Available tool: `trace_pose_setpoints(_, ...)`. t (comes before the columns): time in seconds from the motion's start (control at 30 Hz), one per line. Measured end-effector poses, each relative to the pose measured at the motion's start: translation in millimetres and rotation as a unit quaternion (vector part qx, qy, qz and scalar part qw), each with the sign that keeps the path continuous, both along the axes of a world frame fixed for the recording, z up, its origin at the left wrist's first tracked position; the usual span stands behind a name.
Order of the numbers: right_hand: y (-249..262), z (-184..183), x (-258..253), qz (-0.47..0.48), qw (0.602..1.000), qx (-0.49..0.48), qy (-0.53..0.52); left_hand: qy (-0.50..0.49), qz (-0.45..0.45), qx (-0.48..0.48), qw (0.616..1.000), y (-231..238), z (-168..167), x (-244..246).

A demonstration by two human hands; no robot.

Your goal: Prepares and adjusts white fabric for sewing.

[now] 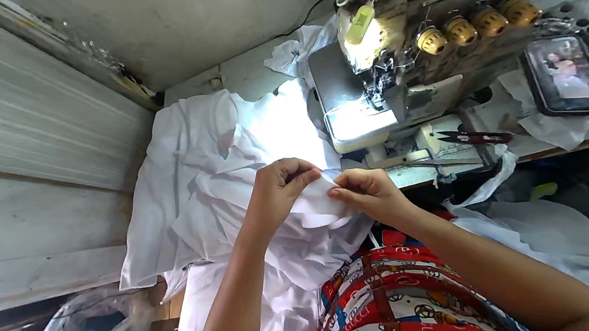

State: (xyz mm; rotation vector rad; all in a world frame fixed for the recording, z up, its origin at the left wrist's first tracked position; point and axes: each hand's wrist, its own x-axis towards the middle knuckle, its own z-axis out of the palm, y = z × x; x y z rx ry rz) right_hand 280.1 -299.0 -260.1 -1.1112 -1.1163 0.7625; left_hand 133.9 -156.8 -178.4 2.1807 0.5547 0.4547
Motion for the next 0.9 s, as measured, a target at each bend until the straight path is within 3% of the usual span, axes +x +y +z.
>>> trace_pose_setpoints(0.23,-15.2,-4.7,-3.0,0.072,0.987,-0.05,-0.134,-0.027,-0.003,0.092,0.995,6.4,1.9,-7.2)
trace_pose_setpoints(0.4,-28.2,-22.2,3.7,0.054,0.99,-0.057,-0.118,-0.06,-0.006,0.105,0.993,14.1,-9.6,-7.5)
trace_pose_setpoints(0.5,-33.5,-23.2,8.8,0.042,0.993,-0.081,-0.078,-0.049,0.036,0.154,0.986,11.6,-15.3,-7.5)
trace_pose_setpoints(0.67,-32.8,-21.4,11.5,0.012,0.998,-0.055,-0.033,-0.025,0.086,0.167,0.982,2.3,-3.2,-11.2)
trace_pose_setpoints(0.8,-29.0,10.4,5.2,0.001,0.997,0.033,-0.07,-0.087,0.08,0.082,0.99,10.4,15.7,-6.5)
trace_pose_setpoints(0.9,-31.1,60.9,4.9,-0.032,0.984,0.114,-0.133,-0.244,0.049,0.097,0.964,23.8,30.6,11.0)
